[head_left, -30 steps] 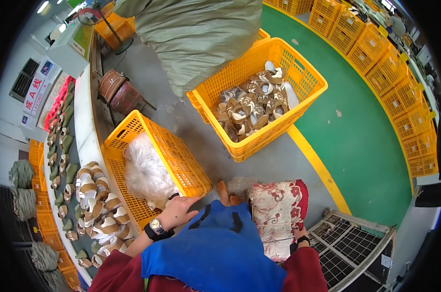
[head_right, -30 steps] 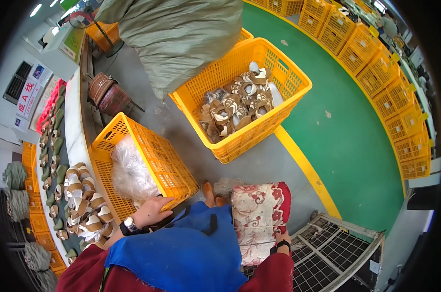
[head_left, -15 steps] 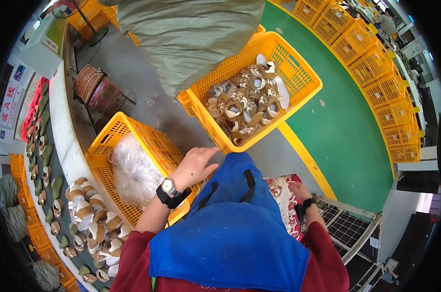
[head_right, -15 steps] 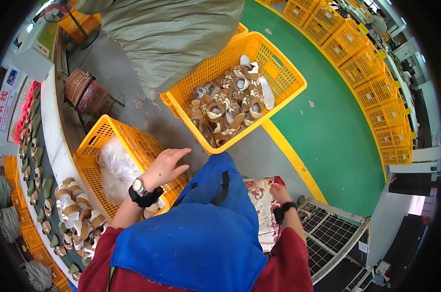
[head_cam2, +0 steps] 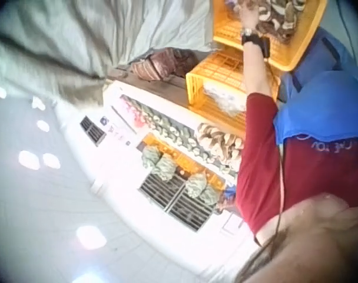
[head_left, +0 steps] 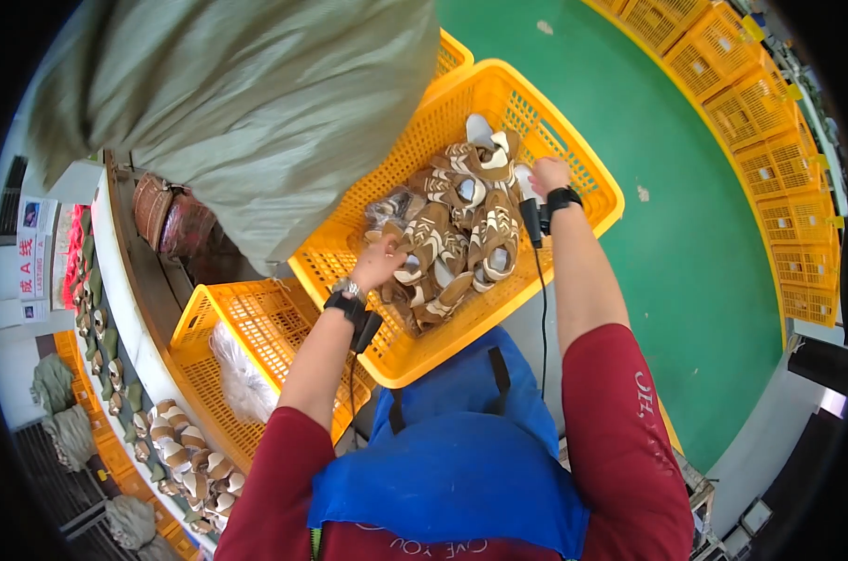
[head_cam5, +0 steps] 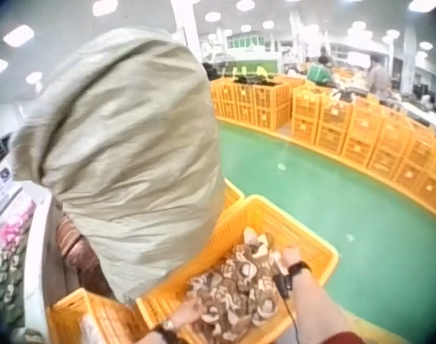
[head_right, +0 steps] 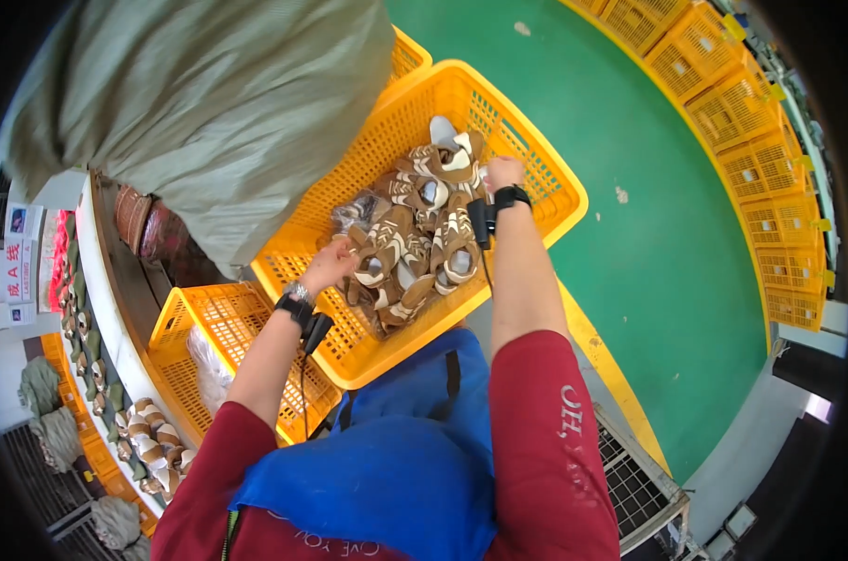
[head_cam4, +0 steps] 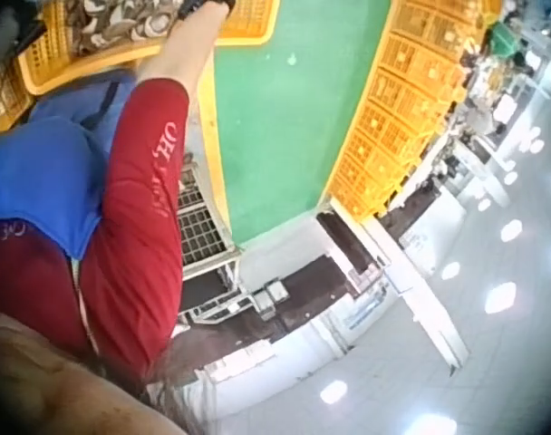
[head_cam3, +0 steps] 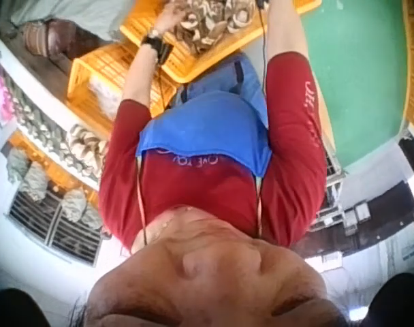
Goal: The recorder is assembling shoes by removing shoe lasts and placing finished shoes into a basket.
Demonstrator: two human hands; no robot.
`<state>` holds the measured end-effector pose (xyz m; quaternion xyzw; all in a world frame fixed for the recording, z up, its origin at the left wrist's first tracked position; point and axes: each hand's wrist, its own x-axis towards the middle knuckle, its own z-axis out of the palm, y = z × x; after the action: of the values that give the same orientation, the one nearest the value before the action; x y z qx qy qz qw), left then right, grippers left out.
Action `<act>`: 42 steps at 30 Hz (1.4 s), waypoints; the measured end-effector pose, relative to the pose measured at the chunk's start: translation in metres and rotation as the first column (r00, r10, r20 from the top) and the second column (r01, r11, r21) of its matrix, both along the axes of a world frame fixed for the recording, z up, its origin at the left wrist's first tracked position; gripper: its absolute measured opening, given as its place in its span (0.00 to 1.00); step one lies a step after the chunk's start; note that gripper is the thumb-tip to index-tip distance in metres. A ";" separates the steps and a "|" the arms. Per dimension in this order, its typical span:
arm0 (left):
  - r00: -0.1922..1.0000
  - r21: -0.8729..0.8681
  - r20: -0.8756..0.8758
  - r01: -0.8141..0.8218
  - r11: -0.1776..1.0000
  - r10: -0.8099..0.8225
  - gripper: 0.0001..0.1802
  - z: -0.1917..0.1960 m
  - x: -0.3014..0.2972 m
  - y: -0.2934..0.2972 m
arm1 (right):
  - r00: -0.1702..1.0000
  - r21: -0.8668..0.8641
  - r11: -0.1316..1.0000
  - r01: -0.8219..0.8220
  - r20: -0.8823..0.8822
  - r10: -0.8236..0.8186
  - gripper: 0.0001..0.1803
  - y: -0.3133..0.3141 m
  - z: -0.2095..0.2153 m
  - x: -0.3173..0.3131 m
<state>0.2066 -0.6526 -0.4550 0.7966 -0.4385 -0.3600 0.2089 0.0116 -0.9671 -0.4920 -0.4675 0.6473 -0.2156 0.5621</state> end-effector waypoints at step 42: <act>0.151 0.488 -0.759 -0.514 0.706 0.634 0.27 -0.127 0.001 -0.050 | 0.950 0.305 0.902 -0.307 0.037 0.311 0.36 0.011 -0.217 -0.045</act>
<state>0.2073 -0.7024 -0.5819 0.5900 0.1016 -0.6399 0.4818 -0.0332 -0.9564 -0.7085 -0.4723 0.5942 -0.0179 0.6508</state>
